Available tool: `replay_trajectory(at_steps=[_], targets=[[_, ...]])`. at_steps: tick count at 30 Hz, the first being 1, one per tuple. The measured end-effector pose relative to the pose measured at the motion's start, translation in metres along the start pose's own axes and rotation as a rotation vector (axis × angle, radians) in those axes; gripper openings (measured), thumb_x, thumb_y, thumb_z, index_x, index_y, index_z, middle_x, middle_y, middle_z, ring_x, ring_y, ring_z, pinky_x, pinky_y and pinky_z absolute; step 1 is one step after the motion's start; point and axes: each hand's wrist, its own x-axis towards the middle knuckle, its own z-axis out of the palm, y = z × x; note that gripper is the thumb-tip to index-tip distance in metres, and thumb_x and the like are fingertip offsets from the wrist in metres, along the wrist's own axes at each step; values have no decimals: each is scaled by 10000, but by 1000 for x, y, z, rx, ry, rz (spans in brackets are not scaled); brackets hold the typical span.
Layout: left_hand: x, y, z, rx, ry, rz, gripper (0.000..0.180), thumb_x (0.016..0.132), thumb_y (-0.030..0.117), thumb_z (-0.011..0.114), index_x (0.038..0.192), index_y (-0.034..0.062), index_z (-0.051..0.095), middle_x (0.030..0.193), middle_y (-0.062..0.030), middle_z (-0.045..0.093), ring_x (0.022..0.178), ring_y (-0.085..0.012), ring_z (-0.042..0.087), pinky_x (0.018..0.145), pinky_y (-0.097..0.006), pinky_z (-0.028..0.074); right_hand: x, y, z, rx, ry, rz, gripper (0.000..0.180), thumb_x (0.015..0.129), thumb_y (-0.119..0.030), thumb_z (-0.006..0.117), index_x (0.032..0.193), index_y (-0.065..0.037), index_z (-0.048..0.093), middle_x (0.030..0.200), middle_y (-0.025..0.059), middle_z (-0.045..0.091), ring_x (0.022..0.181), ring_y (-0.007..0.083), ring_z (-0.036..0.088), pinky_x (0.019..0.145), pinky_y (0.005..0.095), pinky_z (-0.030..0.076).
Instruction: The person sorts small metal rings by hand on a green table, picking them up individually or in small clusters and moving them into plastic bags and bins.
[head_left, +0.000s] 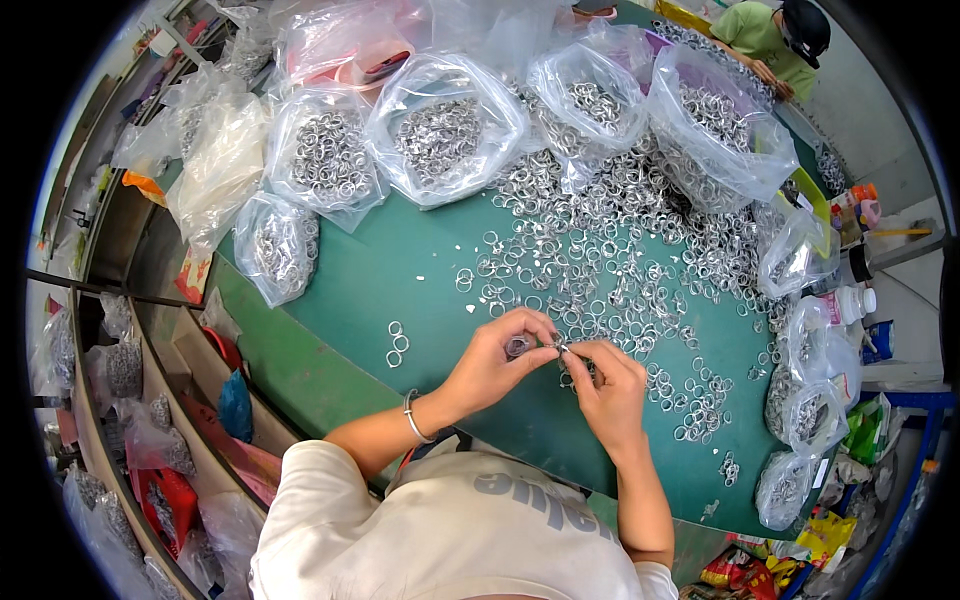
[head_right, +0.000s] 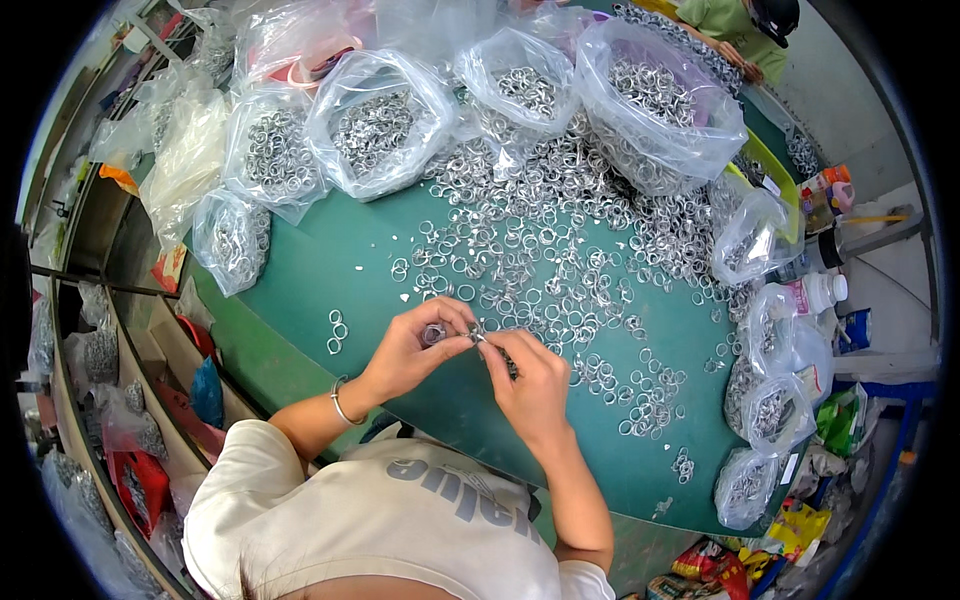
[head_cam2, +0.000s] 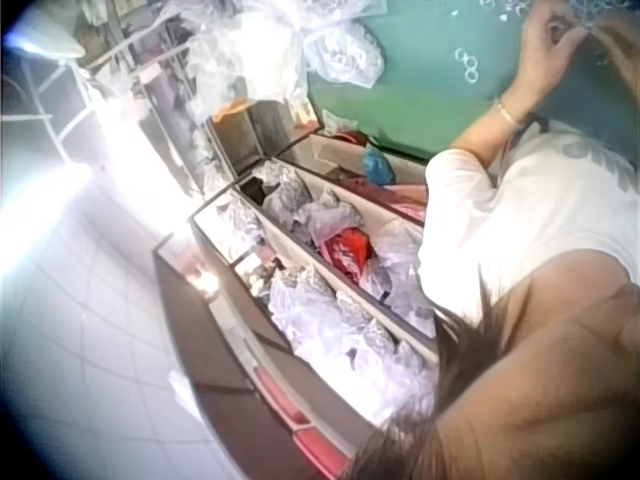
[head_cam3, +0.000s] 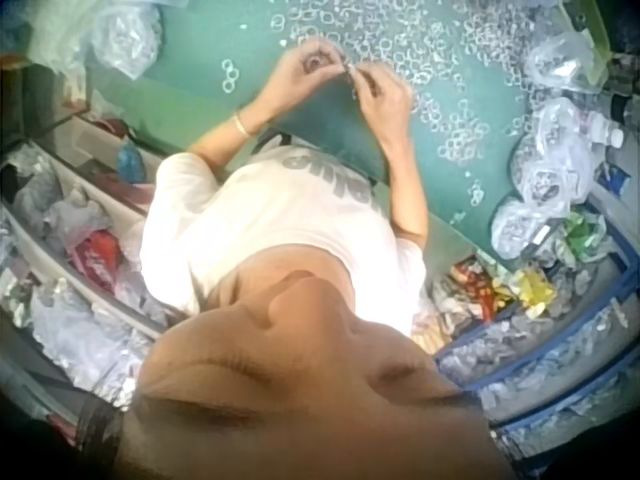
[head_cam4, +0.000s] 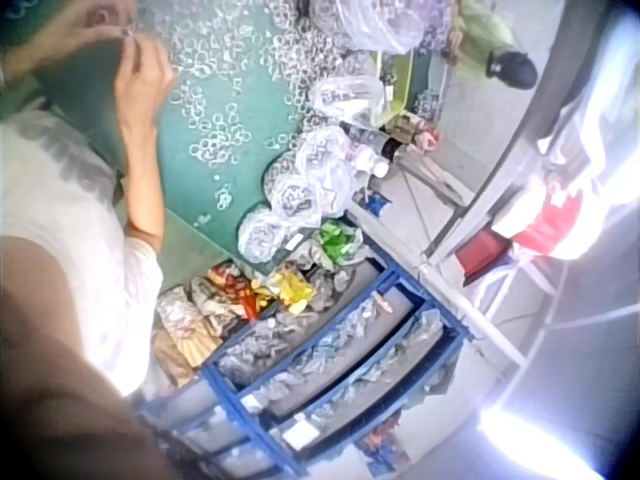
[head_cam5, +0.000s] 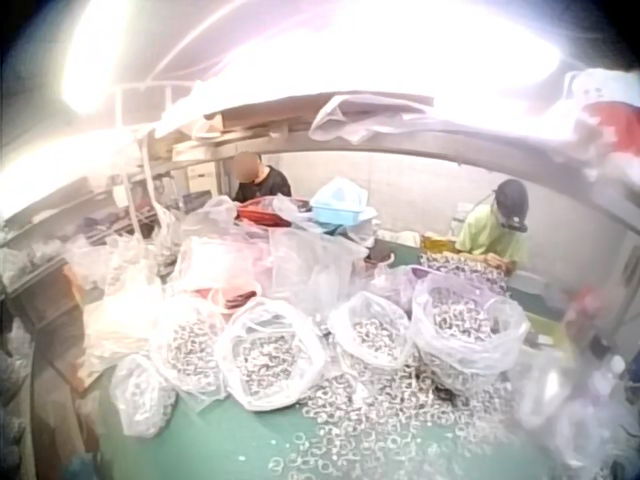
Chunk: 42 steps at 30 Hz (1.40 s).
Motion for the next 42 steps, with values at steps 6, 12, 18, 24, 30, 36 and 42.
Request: replay_trajectory(at_steps=[6, 12, 18, 24, 30, 36, 42], targets=[[-9, 7, 9, 247, 117, 239, 131, 783, -69, 664, 869, -3, 590, 1061, -120, 594, 831, -113, 595, 653, -221, 482, -9, -14, 6, -154, 124, -92, 49, 777, 14, 661, 806, -9, 628, 746, 106, 642, 582, 263, 613, 497, 305, 461], [-16, 9, 16, 63, 161, 241, 192, 742, -56, 709, 873, 6, 583, 1036, -127, 600, 748, -91, 554, 606, -216, 455, -11, -20, 1, 80, 55, 49, 40, 801, 2, 662, 797, -4, 623, 698, 76, 609, 492, 143, 517, 454, 280, 396], [-21, 14, 14, 225, 191, 371, 281, 728, -51, 721, 979, 2, 608, 1034, -115, 603, 675, -95, 481, 595, -219, 424, -18, -19, 3, 205, 15, 167, 28, 802, 2, 667, 818, 2, 644, 630, 41, 571, 464, 78, 375, 432, 253, 302], [-31, 17, 13, 285, 201, 432, 350, 711, -52, 727, 1047, -4, 638, 1012, -111, 614, 660, -115, 482, 586, -227, 427, -27, -22, 3, 215, 1, 115, 30, 797, -3, 672, 803, -2, 643, 655, 58, 599, 464, 103, 442, 438, 264, 347], [-40, 19, 10, 397, 232, 584, 358, 699, -58, 729, 1045, 0, 661, 1005, -106, 616, 662, -114, 494, 577, -224, 431, -34, -37, 6, -233, 163, -261, 66, 767, 8, 678, 811, -20, 638, 716, 97, 624, 529, 205, 583, 483, 298, 447], [-59, 29, 10, 193, 195, 301, 306, 759, -13, 698, 1062, -7, 654, 984, -75, 607, 678, -89, 487, 583, -209, 415, -48, -29, 6, 659, -88, 309, 52, 842, -15, 656, 871, 14, 624, 779, 24, 649, 617, 56, 583, 501, 214, 418], [-76, 12, 9, -384, 126, -171, 281, 826, 19, 641, 1104, -14, 632, 992, -51, 579, 708, -62, 465, 631, -200, 406, -58, -29, 21, 884, -126, 442, 86, 860, -20, 645, 922, 34, 618, 819, 34, 645, 629, 20, 527, 530, 153, 364]])
